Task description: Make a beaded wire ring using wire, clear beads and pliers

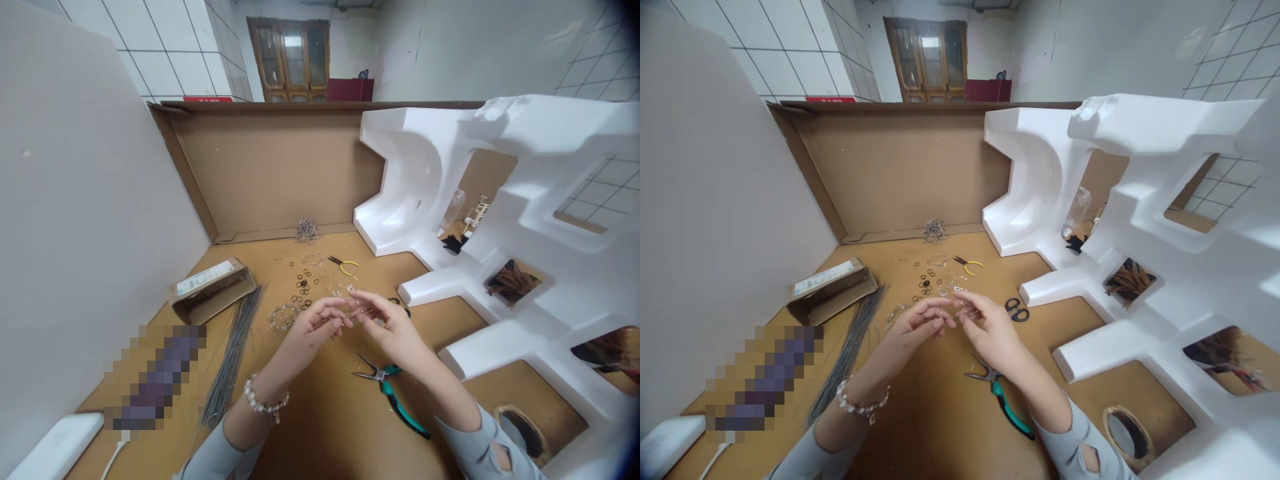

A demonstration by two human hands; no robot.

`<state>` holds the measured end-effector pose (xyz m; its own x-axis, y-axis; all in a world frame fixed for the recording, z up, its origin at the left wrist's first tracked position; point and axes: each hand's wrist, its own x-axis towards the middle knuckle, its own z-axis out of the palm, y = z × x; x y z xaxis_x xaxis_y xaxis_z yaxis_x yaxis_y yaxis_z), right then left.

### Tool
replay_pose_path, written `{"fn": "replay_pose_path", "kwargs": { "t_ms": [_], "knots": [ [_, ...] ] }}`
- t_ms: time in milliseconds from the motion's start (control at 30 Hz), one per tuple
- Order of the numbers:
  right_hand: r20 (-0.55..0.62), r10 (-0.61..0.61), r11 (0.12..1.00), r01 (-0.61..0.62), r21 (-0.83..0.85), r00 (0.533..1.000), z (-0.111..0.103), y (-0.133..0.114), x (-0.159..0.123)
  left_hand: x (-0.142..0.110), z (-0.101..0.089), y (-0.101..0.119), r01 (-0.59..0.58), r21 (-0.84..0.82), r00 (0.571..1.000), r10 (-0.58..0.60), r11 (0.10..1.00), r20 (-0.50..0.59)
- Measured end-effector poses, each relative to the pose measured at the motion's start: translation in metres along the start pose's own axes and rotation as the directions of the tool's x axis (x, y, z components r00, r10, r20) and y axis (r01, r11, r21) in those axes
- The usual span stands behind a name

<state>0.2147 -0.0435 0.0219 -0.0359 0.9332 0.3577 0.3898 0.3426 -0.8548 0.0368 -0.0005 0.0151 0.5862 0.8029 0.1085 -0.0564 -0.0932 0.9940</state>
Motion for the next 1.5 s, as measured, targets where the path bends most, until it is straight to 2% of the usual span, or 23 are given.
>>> {"fn": "replay_pose_path", "kwargs": {
  "t_ms": [200,333,400,467,600,767,933,1000,1067,1133,1200,1300,1400,1467,1500],
  "knots": [
    [0.063,0.053,0.998,-0.051,-0.019,0.997,0.004,0.01,0.0,0.0,0.004,-0.001,0.008,0.095,1.0,-0.005,0.995,-0.029],
    [0.083,0.094,0.995,-0.097,0.033,0.992,0.003,0.017,0.001,0.001,0.008,-0.008,-0.085,0.224,0.995,0.092,0.971,-0.023],
    [0.091,0.153,0.979,-0.163,0.122,0.984,0.003,0.019,0.002,0.002,0.009,-0.011,-0.135,0.288,0.989,0.146,0.948,-0.018],
    [0.147,0.219,0.926,-0.253,0.28,0.965,0.003,0.019,0.005,0.004,0.009,-0.012,-0.171,0.352,0.981,0.192,0.92,-0.027],
    [0.293,0.271,0.75,-0.392,0.533,0.917,0.003,0.017,0.008,0.006,0.012,-0.013,-0.222,0.459,0.96,0.276,0.86,-0.054],
    [0.283,0.34,0.676,-0.442,0.589,0.897,-0.002,0.027,0.017,0.006,0.017,-0.016,-0.278,0.562,0.937,0.348,0.779,-0.019],
    [0.283,0.38,0.58,-0.465,0.669,0.881,-0.019,0.035,0.029,0.004,0.021,-0.019,-0.324,0.576,0.922,0.387,0.751,0.015],
    [0.249,0.401,0.556,-0.45,0.698,0.882,-0.025,0.036,0.031,0.003,0.019,-0.018,-0.321,0.596,0.923,0.385,0.736,0.021],
    [0.195,0.432,0.544,-0.427,0.723,0.881,-0.03,0.036,0.032,0.004,0.01,-0.013,-0.3,0.632,0.926,0.378,0.714,0.011],
    [0.153,0.464,0.532,-0.413,0.739,0.872,-0.031,0.038,0.034,0.004,-0.01,-0.002,-0.261,0.686,0.922,0.386,0.679,-0.031],
    [0.141,0.495,0.51,-0.418,0.752,0.858,-0.029,0.041,0.036,0.004,-0.039,0.01,-0.175,0.747,0.928,0.36,0.641,-0.092],
    [0.15,0.538,0.482,-0.449,0.753,0.829,-0.025,0.046,0.038,0.003,-0.091,0.021,-0.094,0.835,0.953,0.291,0.542,-0.082],
    [0.15,0.565,0.479,-0.471,0.741,0.811,-0.022,0.049,0.039,0.001,-0.133,0.012,-0.037,0.877,0.992,0.124,0.479,-0.026],
    [0.142,0.567,0.49,-0.471,0.734,0.812,-0.022,0.051,0.039,0.0,-0.15,-0.001,-0.07,0.887,0.997,-0.001,0.456,0.079],
    [0.137,0.565,0.498,-0.469,0.73,0.813,-0.022,0.052,0.039,0.0,-0.156,-0.009,-0.072,0.891,0.995,-0.036,0.448,0.098]
  ]
}}
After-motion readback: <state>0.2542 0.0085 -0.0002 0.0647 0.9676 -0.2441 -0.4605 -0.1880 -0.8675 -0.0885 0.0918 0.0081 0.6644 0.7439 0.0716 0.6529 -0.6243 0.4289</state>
